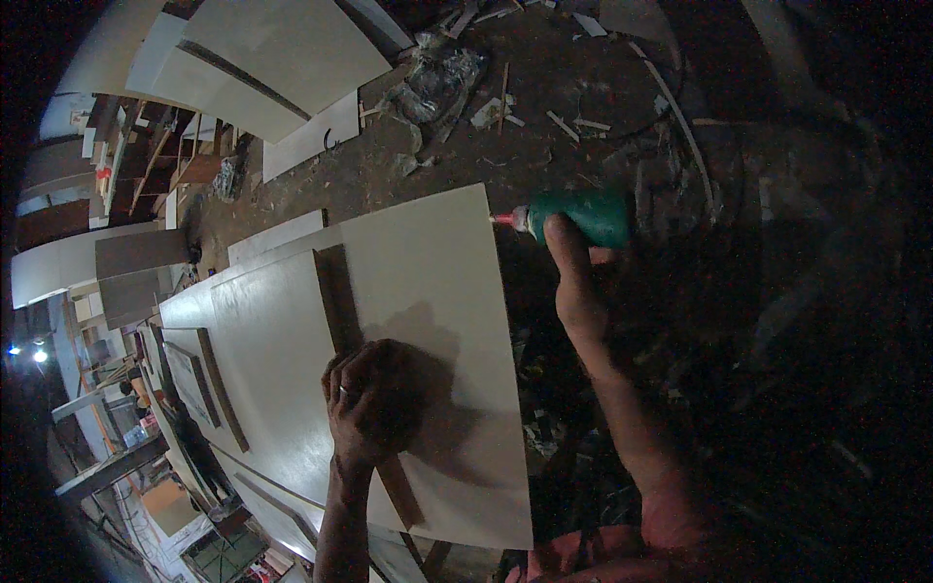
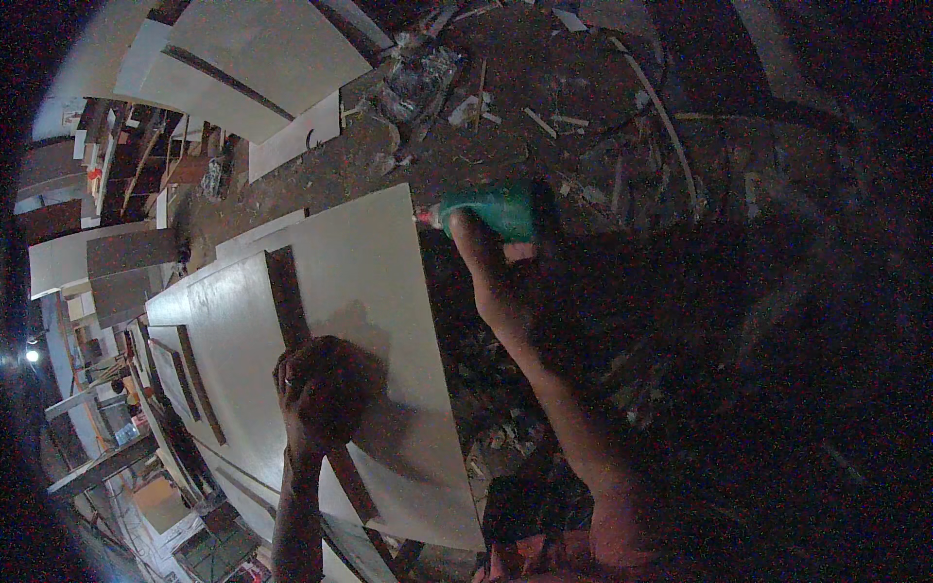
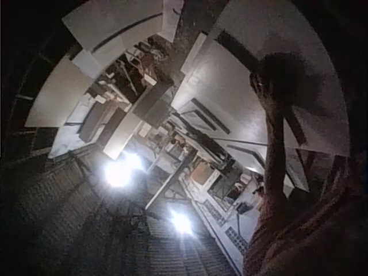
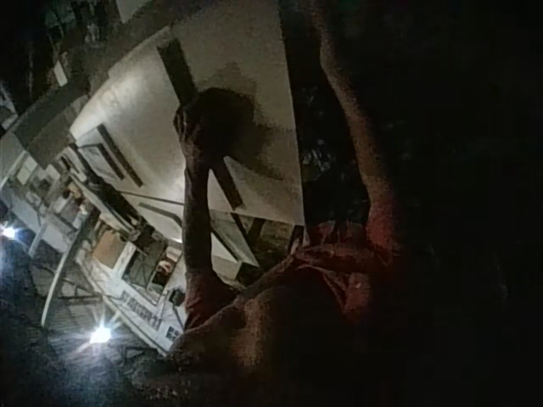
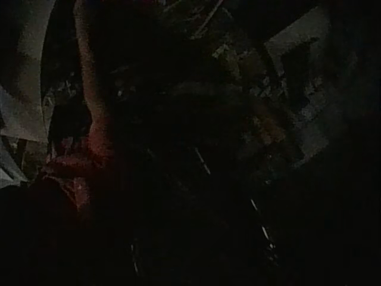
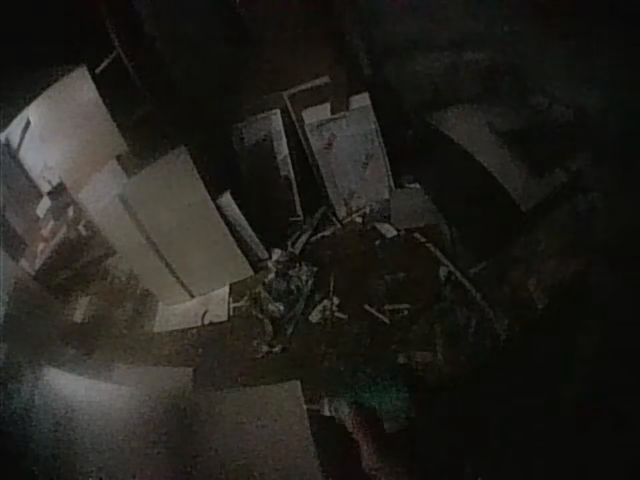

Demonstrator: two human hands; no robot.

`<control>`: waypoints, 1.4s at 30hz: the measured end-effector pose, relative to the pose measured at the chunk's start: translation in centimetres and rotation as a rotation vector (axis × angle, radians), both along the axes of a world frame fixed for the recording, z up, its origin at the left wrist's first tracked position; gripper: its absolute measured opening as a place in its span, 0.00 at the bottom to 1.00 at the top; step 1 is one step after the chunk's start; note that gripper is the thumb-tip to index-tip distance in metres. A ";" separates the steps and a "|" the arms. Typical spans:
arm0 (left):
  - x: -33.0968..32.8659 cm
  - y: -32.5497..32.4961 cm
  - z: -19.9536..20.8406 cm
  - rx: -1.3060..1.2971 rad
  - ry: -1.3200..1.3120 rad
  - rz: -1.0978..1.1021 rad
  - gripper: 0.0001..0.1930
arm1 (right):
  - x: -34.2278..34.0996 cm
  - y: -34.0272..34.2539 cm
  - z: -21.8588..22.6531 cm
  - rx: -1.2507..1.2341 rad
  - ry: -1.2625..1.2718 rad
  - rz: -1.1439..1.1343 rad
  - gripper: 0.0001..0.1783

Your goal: The person applies glue from a green bottle onto the edges of white panels and positions small white boards onto a larger panel.

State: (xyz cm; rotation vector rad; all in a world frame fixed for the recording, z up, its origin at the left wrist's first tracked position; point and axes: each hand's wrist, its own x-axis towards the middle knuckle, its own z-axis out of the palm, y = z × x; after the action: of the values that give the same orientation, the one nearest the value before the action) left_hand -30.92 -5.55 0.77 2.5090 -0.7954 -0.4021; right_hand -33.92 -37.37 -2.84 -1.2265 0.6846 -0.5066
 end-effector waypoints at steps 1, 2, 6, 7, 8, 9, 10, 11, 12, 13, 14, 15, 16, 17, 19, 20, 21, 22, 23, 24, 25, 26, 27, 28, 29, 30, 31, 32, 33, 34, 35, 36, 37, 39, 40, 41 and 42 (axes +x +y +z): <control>-0.1 0.0 -0.1 -0.002 0.011 0.007 0.24 | -0.5 0.1 0.2 0.021 -0.002 0.007 0.22; -0.1 0.1 -0.2 -0.004 0.020 0.015 0.24 | -1.0 0.2 0.5 0.043 -0.005 0.015 0.22; 0.4 -2.1 1.2 0.118 -0.301 -0.230 0.26 | -3.3 1.3 0.7 0.242 -0.042 0.076 0.19; 0.4 -2.1 1.3 0.124 -0.314 -0.236 0.26 | -3.9 1.9 -0.2 0.242 -0.072 0.109 0.18; 0.4 -2.0 1.4 0.130 -0.327 -0.242 0.26 | -4.4 2.4 -1.1 0.243 -0.103 0.143 0.17; 0.5 -3.1 1.3 0.105 -0.330 -0.260 0.26 | -5.3 2.5 -3.4 0.133 -0.135 0.178 0.16; 0.5 -3.4 1.7 0.100 -0.339 -0.264 0.25 | -6.0 2.9 -4.2 0.030 -0.139 0.214 0.16; 0.5 -3.7 2.0 0.093 -0.348 -0.268 0.25 | -6.7 3.3 -4.9 -0.073 -0.144 0.244 0.15; 0.5 -4.2 2.1 0.079 -0.355 -0.278 0.25 | -7.8 3.2 -4.4 -0.190 -0.110 0.253 0.15; 0.5 -4.0 2.2 0.079 -0.367 -0.277 0.25 | -8.2 3.5 -3.4 -0.192 -0.067 0.268 0.15; 0.6 -3.7 2.2 0.062 -0.366 -0.270 0.24 | -8.6 3.9 -2.6 -0.196 -0.023 0.283 0.15; 0.8 -4.0 2.1 0.026 -0.359 -0.271 0.23 | -9.1 3.1 -0.2 -0.110 0.050 0.281 0.16; 0.7 -3.4 2.1 0.011 -0.358 -0.262 0.22 | -9.3 3.8 0.2 -0.052 0.054 0.267 0.16; 0.6 -2.6 1.5 -0.011 -0.271 -0.166 0.22 | -9.6 4.4 0.5 0.007 0.058 0.251 0.16; 0.5 -1.8 0.5 -0.052 -0.183 -0.081 0.21 | -10.6 5.7 -0.3 -0.015 -0.022 0.171 0.16; 0.5 -1.8 0.1 -0.061 -0.186 -0.088 0.20 | -11.2 6.2 -1.1 -0.045 -0.053 0.139 0.16; 0.9 -2.3 0.3 -0.046 -0.289 -0.190 0.20 | -12.0 6.7 -2.3 -0.112 -0.076 0.127 0.15; 1.1 -2.4 0.4 -0.030 -0.395 -0.290 0.20 | -12.5 7.2 -2.5 -0.122 -0.087 0.116 0.15; 0.9 -2.0 -0.1 -0.080 -0.242 -0.171 0.20 | -13.1 7.6 -2.8 -0.133 -0.096 0.106 0.15; 0.8 -1.3 -0.4 -0.120 -0.097 -0.050 0.20 | -13.5 8.2 -2.2 -0.081 -0.100 0.097 0.16; 1.0 -0.3 -1.3 -0.169 0.013 0.021 0.20 | -13.9 8.5 -2.0 -0.050 -0.082 0.099 0.16; 1.3 0.7 -2.4 -0.220 0.116 0.098 0.20 | -14.3 8.9 -1.9 -0.017 -0.065 0.100 0.16; 1.9 1.0 -2.9 -0.271 0.185 0.126 0.20 | -14.8 9.0 -1.8 0.002 -0.026 0.111 0.17; 2.0 1.4 -3.0 -0.255 0.141 0.109 0.20 | -15.3 9.1 -1.7 -0.006 0.000 0.128 0.17; 2.1 1.7 -3.1 -0.239 0.095 0.091 0.20 | -15.8 9.3 -1.6 -0.013 0.025 0.145 0.18; 1.6 -0.1 -2.2 -0.158 -0.051 0.025 0.20 | -16.5 9.3 -2.0 -0.050 0.051 0.161 0.18; 1.5 -1.1 -1.4 -0.115 -0.153 -0.048 0.19 | -17.1 9.4 -2.3 -0.071 0.056 0.186 0.19; 1.3 -2.3 -0.7 -0.080 -0.259 -0.118 0.19 | -17.9 9.5 -2.5 -0.097 0.064 0.207 0.21; 1.4 -2.8 -0.3 -0.082 -0.320 -0.196 0.19 | -18.3 9.7 -2.7 -0.110 0.061 0.224 0.21; 1.5 -3.3 0.2 -0.086 -0.381 -0.272 0.19 | -18.7 10.0 -2.7 -0.110 0.060 0.231 0.21; 1.4 -3.4 0.6 -0.091 -0.411 -0.310 0.19 | -19.1 10.3 -2.7 -0.104 0.060 0.234 0.21; 1.4 -3.4 0.7 -0.094 -0.406 -0.311 0.19 | -19.6 10.6 -2.6 -0.101 0.063 0.233 0.20; 1.4 -3.4 0.7 -0.101 -0.370 -0.288 0.19 | -20.0 10.8 -2.6 -0.097 0.068 0.233 0.20; 1.2 -3.3 0.8 -0.120 -0.225 -0.155 0.19 | -20.8 11.4 -2.5 -0.086 0.079 0.231 0.20; 1.2 -3.2 0.8 -0.126 -0.160 -0.090 0.19 | -21.3 11.7 -2.6 -0.078 0.083 0.235 0.20; 1.2 -3.0 0.8 -0.130 -0.114 -0.044 0.20 | -21.8 12.1 -2.5 -0.071 0.085 0.236 0.20; 1.2 -2.9 0.9 -0.130 -0.078 -0.002 0.20 | -22.3 12.3 -2.5 -0.067 0.086 0.238 0.20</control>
State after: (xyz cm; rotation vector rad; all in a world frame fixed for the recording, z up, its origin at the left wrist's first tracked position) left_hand -29.72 -8.44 1.65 2.4145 -0.8272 -0.2465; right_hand -56.23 -25.07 -5.36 -1.3784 0.5877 -0.2820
